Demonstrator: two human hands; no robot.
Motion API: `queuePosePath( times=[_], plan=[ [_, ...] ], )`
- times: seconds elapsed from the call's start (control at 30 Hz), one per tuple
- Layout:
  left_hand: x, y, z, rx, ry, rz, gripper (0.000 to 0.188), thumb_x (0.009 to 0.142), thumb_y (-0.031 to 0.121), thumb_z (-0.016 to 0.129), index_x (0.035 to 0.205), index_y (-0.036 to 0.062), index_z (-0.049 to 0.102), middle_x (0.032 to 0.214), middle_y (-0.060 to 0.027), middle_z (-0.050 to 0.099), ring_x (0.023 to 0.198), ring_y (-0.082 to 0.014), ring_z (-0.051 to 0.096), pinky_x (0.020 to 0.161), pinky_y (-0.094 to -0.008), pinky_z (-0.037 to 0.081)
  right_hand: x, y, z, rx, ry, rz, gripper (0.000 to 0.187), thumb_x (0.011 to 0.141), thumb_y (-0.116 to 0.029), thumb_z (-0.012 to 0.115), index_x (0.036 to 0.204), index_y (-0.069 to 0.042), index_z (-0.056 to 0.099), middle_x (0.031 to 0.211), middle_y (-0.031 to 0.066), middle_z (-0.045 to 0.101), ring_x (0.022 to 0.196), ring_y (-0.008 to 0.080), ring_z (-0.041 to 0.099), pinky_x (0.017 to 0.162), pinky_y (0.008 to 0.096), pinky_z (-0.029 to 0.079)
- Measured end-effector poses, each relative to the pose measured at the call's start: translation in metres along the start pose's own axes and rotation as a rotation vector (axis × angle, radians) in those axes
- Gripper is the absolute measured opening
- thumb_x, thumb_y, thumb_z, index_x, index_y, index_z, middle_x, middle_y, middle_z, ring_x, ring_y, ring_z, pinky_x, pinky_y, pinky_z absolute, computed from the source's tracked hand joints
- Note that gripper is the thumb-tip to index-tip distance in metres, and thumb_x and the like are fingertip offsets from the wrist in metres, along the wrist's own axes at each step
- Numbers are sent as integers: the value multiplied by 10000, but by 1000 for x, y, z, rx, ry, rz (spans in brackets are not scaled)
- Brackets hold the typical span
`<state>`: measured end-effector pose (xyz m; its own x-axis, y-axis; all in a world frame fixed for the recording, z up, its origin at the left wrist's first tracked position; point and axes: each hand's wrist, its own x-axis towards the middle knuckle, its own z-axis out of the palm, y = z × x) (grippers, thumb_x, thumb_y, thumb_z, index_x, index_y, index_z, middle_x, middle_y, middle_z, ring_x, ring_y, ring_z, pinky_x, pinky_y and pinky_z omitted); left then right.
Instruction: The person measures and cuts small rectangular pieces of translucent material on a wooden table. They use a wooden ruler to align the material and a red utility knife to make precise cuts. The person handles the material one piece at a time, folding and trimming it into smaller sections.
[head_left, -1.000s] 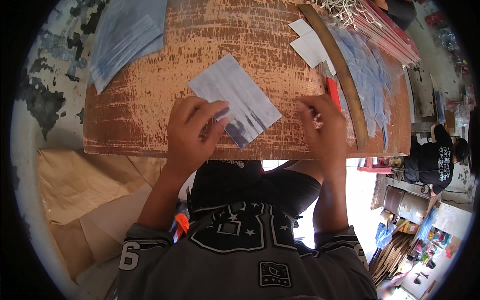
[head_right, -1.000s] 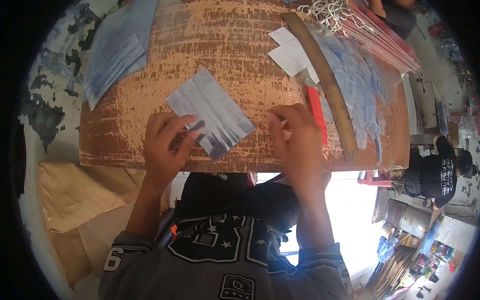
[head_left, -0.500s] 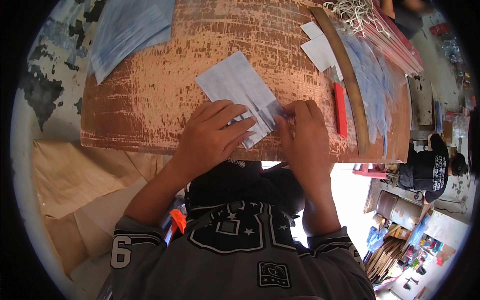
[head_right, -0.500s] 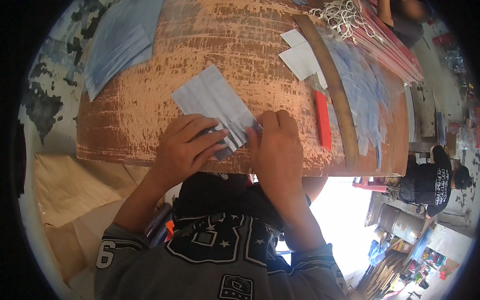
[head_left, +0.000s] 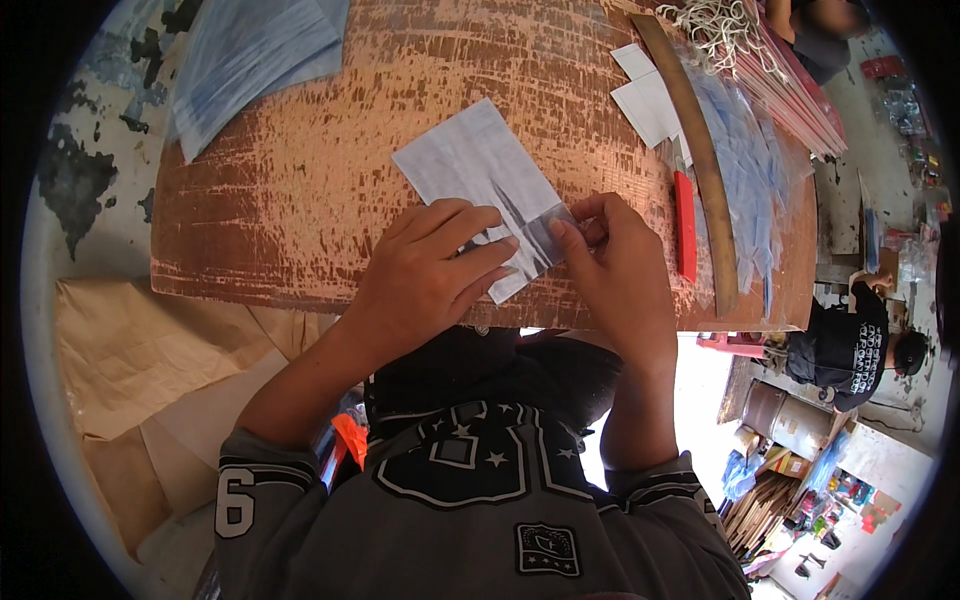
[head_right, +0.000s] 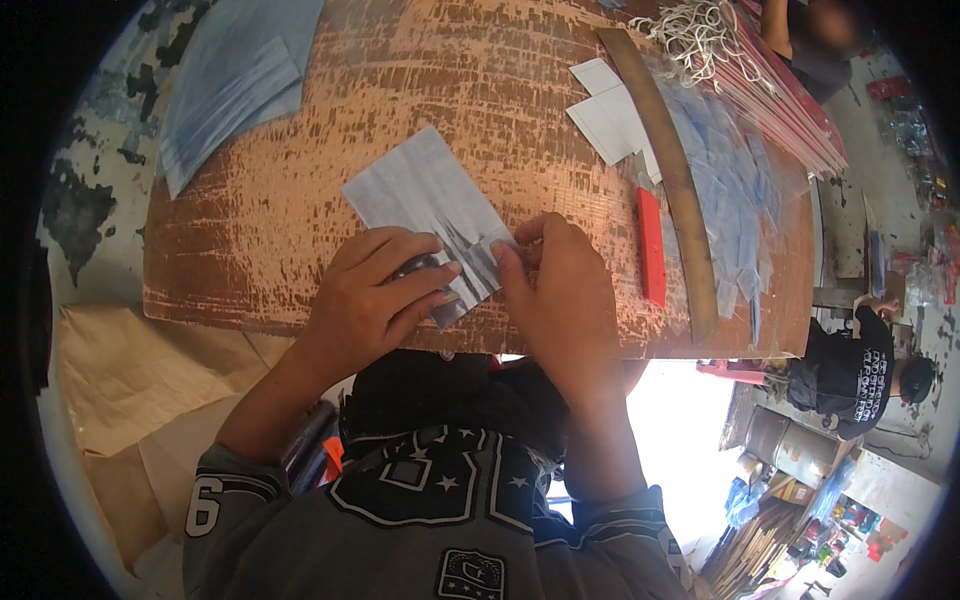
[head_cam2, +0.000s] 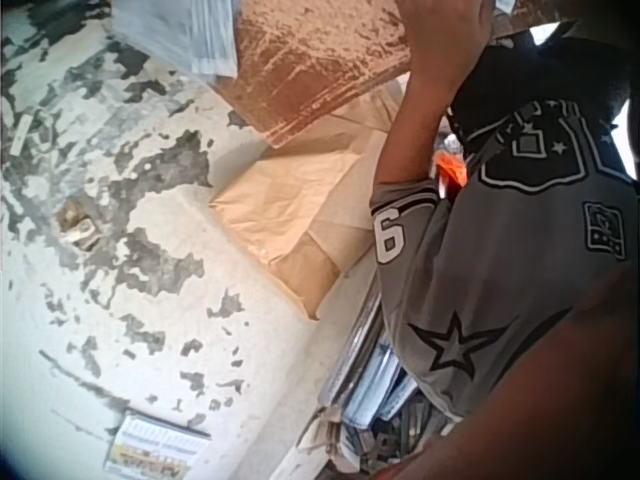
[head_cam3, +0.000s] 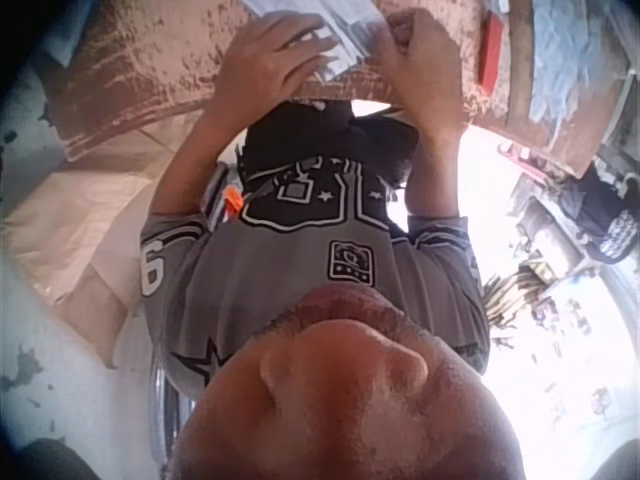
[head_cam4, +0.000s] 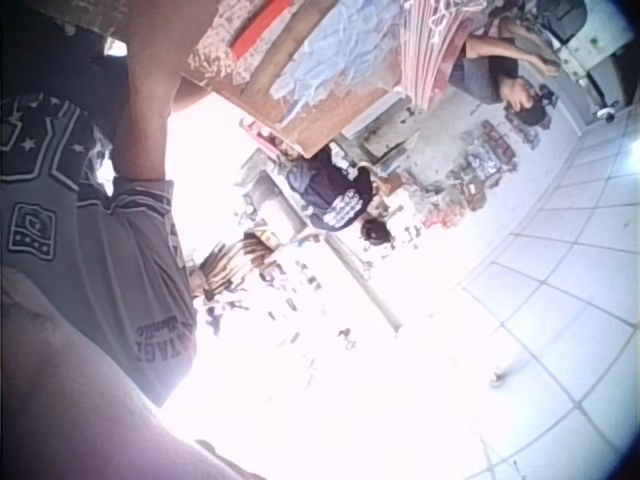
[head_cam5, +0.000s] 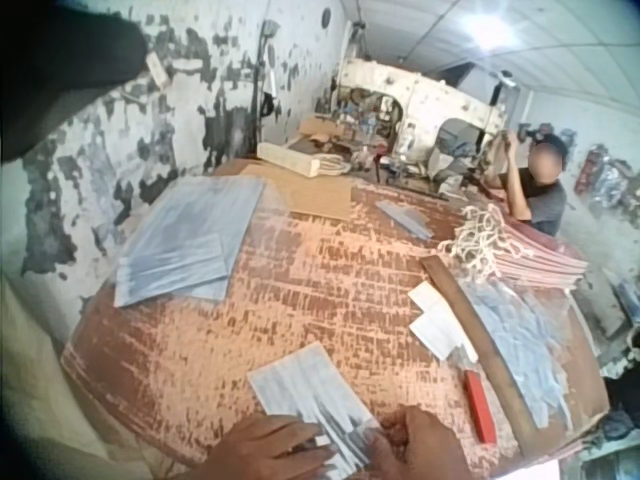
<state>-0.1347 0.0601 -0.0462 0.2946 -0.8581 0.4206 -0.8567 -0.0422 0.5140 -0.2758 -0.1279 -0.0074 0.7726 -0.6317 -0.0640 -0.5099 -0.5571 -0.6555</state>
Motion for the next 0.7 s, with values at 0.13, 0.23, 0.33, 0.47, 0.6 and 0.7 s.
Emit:
queuePosePath(
  times=[0.13, 0.23, 0.33, 0.47, 0.6, 0.7],
  plan=[
    [0, 1, -1, 11, -13, -5, 299, 902, 185, 837, 1190, 106, 834, 1267, -67, 719, 1173, -292, 671, 991, -439, 532, -6, -9, -4, -62, -39, -60, 237, 988, -141, 783, 1124, 13, 667, 1033, 192, 694, 962, 394, 721, 832, 497, 553],
    [0, 2, -1, 32, -32, -4, 317, 900, 184, 835, 1208, 108, 827, 1314, -67, 712, 1194, -293, 660, 1004, -438, 525, -13, -9, 0, -61, 12, -123, 228, 980, -111, 777, 1121, 5, 641, 1020, 192, 676, 945, 410, 710, 812, 515, 535],
    [1, 4, -1, 51, -32, 2, 315, 899, 181, 829, 1207, 113, 819, 1405, -56, 700, 1218, -290, 645, 1022, -438, 517, -18, -10, 8, -17, 33, -102, 236, 982, -90, 761, 1143, -6, 609, 1031, 201, 660, 935, 435, 701, 790, 531, 528],
    [-1, 2, 1, 44, -60, -9, 293, 901, 176, 821, 1190, 122, 813, 1491, -32, 681, 1229, -282, 632, 1041, -437, 509, -24, -12, 15, -85, 89, -158, 256, 998, -82, 737, 1193, -24, 581, 1025, 208, 656, 911, 461, 701, 748, 536, 547],
    [-1, 1, 0, 41, -59, -6, 285, 904, 174, 817, 1185, 125, 809, 1504, -20, 677, 1228, -280, 629, 1051, -438, 504, -27, -17, 23, -192, 121, -148, 254, 1017, -84, 718, 1214, -35, 566, 984, 210, 680, 886, 472, 726, 713, 525, 575],
    [-1, 1, 0, 43, -57, -5, 286, 907, 181, 815, 1187, 125, 808, 1499, -21, 678, 1229, -282, 629, 1055, -439, 502, -24, -3, 19, 49, 31, -103, 325, 1018, -54, 719, 1305, -37, 567, 961, 191, 714, 881, 428, 771, 706, 485, 590]
  ],
)
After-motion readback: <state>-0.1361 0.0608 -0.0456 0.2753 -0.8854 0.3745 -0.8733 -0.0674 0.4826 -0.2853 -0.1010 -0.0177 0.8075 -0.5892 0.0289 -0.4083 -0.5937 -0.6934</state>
